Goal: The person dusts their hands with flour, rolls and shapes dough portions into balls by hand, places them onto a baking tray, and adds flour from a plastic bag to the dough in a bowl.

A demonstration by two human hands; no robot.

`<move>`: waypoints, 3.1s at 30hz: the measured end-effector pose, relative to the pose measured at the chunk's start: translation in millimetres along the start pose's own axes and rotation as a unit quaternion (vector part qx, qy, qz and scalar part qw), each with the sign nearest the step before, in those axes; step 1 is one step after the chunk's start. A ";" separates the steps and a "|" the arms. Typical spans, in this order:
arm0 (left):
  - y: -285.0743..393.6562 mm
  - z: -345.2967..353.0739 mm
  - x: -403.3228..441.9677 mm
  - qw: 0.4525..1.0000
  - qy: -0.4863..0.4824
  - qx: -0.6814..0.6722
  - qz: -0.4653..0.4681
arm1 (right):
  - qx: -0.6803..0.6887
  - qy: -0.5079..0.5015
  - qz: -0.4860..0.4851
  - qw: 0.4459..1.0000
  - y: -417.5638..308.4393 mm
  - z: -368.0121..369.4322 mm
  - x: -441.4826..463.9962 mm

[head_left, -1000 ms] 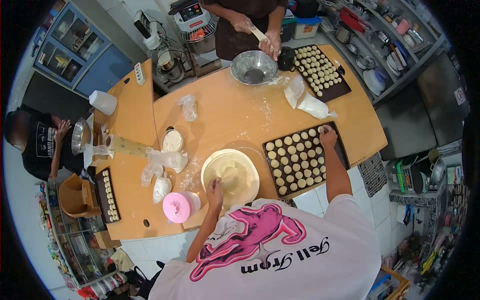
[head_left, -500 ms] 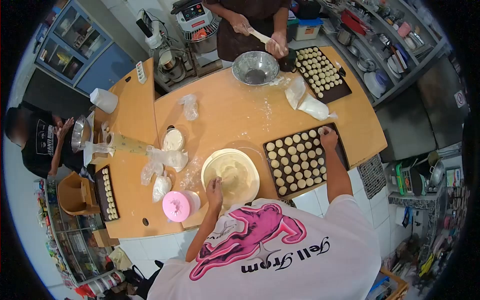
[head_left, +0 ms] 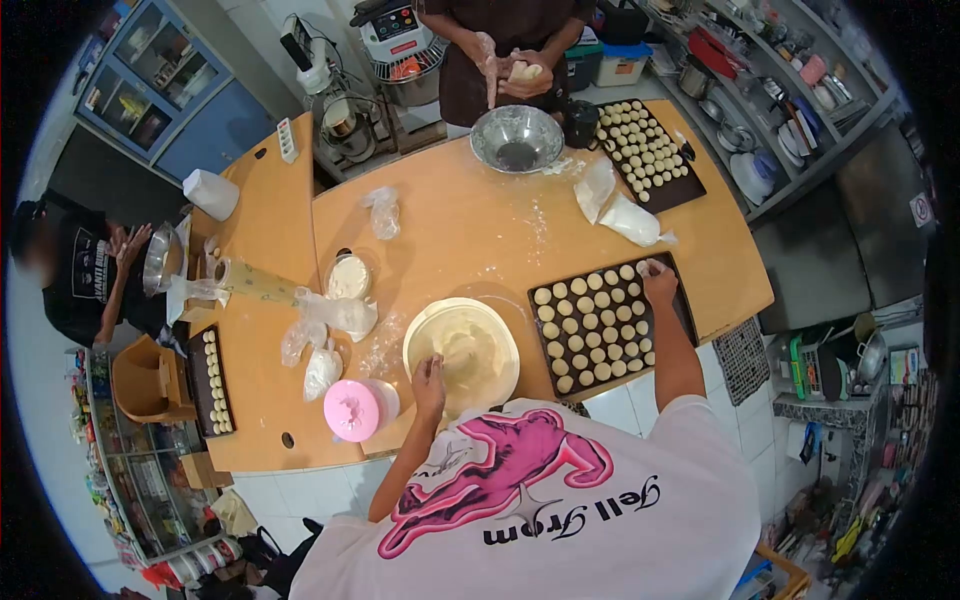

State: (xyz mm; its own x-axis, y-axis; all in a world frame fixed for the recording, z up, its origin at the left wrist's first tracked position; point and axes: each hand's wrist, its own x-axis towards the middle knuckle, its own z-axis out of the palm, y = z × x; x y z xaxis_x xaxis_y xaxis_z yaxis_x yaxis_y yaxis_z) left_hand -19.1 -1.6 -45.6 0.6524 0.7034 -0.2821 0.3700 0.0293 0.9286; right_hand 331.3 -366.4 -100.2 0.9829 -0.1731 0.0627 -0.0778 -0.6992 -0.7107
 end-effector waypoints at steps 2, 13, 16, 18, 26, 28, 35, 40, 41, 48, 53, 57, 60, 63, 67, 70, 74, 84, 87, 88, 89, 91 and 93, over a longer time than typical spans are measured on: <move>-1.0 0.4 0.5 1.000 0.002 -0.004 0.010 | -0.007 -0.008 -0.004 1.000 1.5 -0.6 1.3; -9.2 1.7 2.7 0.998 0.002 -0.055 -0.007 | 0.042 0.002 -0.004 0.999 5.8 -2.3 0.0; -6.7 0.7 1.3 1.000 0.019 -0.010 0.021 | 0.006 0.056 -0.011 0.998 10.1 -5.3 -11.7; 9.2 0.0 -6.1 0.995 0.054 0.083 0.026 | 0.048 0.080 0.016 0.996 9.6 -5.3 -28.9; 35.1 -15.0 -8.1 0.913 0.134 0.368 0.118 | 0.235 0.017 -0.127 0.964 -89.4 19.6 -149.6; 33.0 -13.3 -12.1 0.878 0.124 0.442 0.132 | 0.239 -0.091 -0.195 0.947 -116.5 35.0 -184.8; 3.0 -7.6 -13.2 0.789 0.006 0.544 0.286 | -0.051 -0.356 -0.512 0.780 -179.0 76.2 -258.4; 0.8 -6.9 -0.9 0.783 -0.111 0.565 0.234 | -0.151 -0.420 -0.513 0.733 -184.8 82.9 -258.8; -1.8 -7.2 1.6 0.778 -0.116 0.566 0.249 | -0.149 -0.431 -0.503 0.734 -184.3 82.8 -258.3; -11.9 -10.7 16.3 0.918 -0.146 0.265 0.257 | 0.047 -0.419 -0.398 0.815 -196.4 67.5 -252.2; -3.8 -0.7 16.8 0.948 -0.270 -0.155 -0.072 | 0.446 -0.528 -0.038 0.722 -185.9 104.0 -256.6; 26.6 17.6 -0.7 0.901 -0.307 -0.282 -0.116 | 0.482 -0.593 0.147 0.628 -208.2 79.0 -252.4; 54.9 20.7 -11.8 0.941 -0.313 -0.121 -0.039 | 0.483 -0.572 0.181 0.638 -210.8 77.3 -254.0; 64.0 24.3 -12.1 0.954 -0.298 0.035 -0.020 | 0.498 -0.553 0.131 0.655 -202.3 92.9 -253.4; 33.8 39.3 -2.5 0.965 -0.220 0.062 0.129 | 0.511 -0.548 0.172 0.639 -213.5 85.1 -248.5; 20.1 39.3 2.4 0.954 -0.190 0.102 0.210 | 0.551 -0.520 0.219 0.615 -215.4 88.7 -246.7; 39.7 28.3 0.7 0.951 -0.298 0.082 0.004 | 0.594 -0.536 0.274 0.534 -213.8 88.8 -242.9; 48.5 26.2 -6.6 0.948 -0.284 -0.116 -0.080 | 0.534 -0.604 0.266 0.529 -219.5 76.3 -242.7; 60.9 23.2 -8.1 0.951 -0.277 -0.124 -0.056 | 0.554 -0.611 0.278 0.492 -227.7 71.8 -249.1; 66.1 25.8 -12.1 0.953 -0.259 -0.148 -0.045 | 0.562 -0.614 0.274 0.483 -229.0 70.6 -250.5; 68.5 27.3 -14.2 0.954 -0.241 -0.173 -0.034 | 0.561 -0.623 0.263 0.478 -224.8 74.7 -250.0; 67.8 24.5 -13.9 0.956 -0.255 -0.139 -0.046 | 0.559 -0.640 0.243 0.468 -218.2 81.7 -248.1; 65.3 24.0 -12.9 0.956 -0.263 -0.114 -0.057 | 0.514 -0.628 0.222 0.541 -216.1 82.2 -249.5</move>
State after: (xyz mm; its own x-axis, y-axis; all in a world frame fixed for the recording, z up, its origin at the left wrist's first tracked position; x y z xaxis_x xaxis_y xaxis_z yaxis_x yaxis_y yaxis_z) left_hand 12.5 -25.8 12.9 0.8809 0.2343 -0.4113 0.3440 0.2800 0.8963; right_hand 116.6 -115.1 -19.9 0.2949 0.8926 -0.3410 -0.8525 0.0846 -0.5158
